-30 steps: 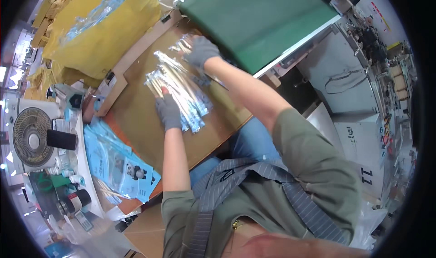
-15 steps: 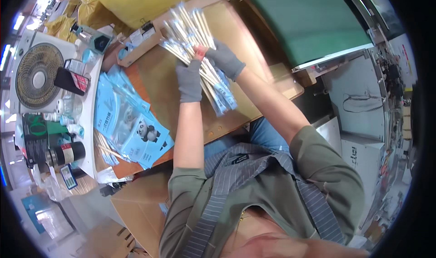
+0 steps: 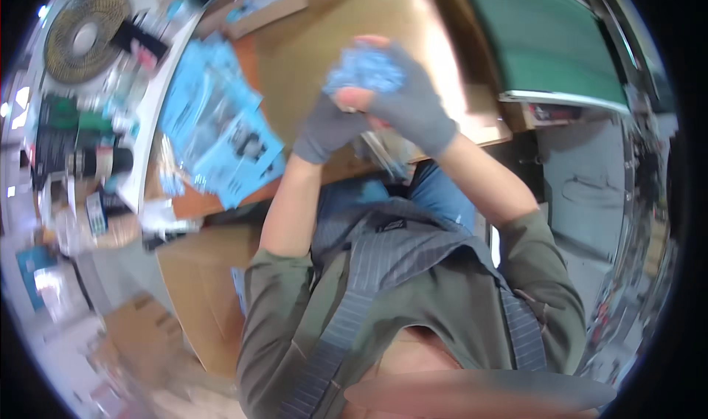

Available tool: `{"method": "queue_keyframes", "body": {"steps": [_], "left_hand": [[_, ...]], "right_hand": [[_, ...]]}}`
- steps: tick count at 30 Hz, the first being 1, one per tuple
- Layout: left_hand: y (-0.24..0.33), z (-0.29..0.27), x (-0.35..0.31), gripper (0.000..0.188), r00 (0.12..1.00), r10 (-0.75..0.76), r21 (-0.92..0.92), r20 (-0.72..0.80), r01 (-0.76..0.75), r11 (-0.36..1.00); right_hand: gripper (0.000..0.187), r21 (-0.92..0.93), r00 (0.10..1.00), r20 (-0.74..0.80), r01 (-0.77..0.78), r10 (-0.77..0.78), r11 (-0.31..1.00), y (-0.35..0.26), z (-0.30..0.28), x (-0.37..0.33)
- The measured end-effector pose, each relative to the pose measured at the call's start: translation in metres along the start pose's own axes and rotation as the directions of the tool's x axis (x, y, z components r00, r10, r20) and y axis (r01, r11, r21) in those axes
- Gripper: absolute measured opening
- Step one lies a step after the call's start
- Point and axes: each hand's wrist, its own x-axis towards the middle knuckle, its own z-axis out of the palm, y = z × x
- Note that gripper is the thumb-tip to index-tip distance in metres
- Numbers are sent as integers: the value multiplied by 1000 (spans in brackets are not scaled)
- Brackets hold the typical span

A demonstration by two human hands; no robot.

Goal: Gathering bundles of thin sticks and placing them into individual plastic bags.

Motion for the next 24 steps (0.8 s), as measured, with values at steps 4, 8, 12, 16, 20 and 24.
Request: {"method": "queue_keyframes", "body": {"steps": [4, 8, 12, 16, 20, 24], "left_hand": [[-18, 60, -60, 48, 972, -224, -795, 72, 191, 576], [-32, 69, -98, 48, 964, -258, -392, -69, 212, 895], [-28, -34, -167, 39, 812, -124, 761, -570, 579, 292], [-55, -85, -217, 29, 861, -22, 850, -509, 498, -174], [-75, -114, -231, 22, 910, 0, 908, -415, 414, -67], [-65, -143, -234, 28, 931, -16, 931, -365, 364, -33]], "right_hand": [[53, -335, 788, 251, 616, -563, 713, 9, -12, -10], [25, 85, 843, 514, -234, 158, 969, 62, -26, -13], [21, 170, 867, 485, -221, 113, 960, 65, -21, -18], [21, 203, 860, 502, -221, 92, 954, 68, -15, -19], [21, 200, 875, 475, -209, 92, 957, 63, -13, -22], [21, 243, 887, 456, -204, 74, 948, 64, -17, -26]]}}
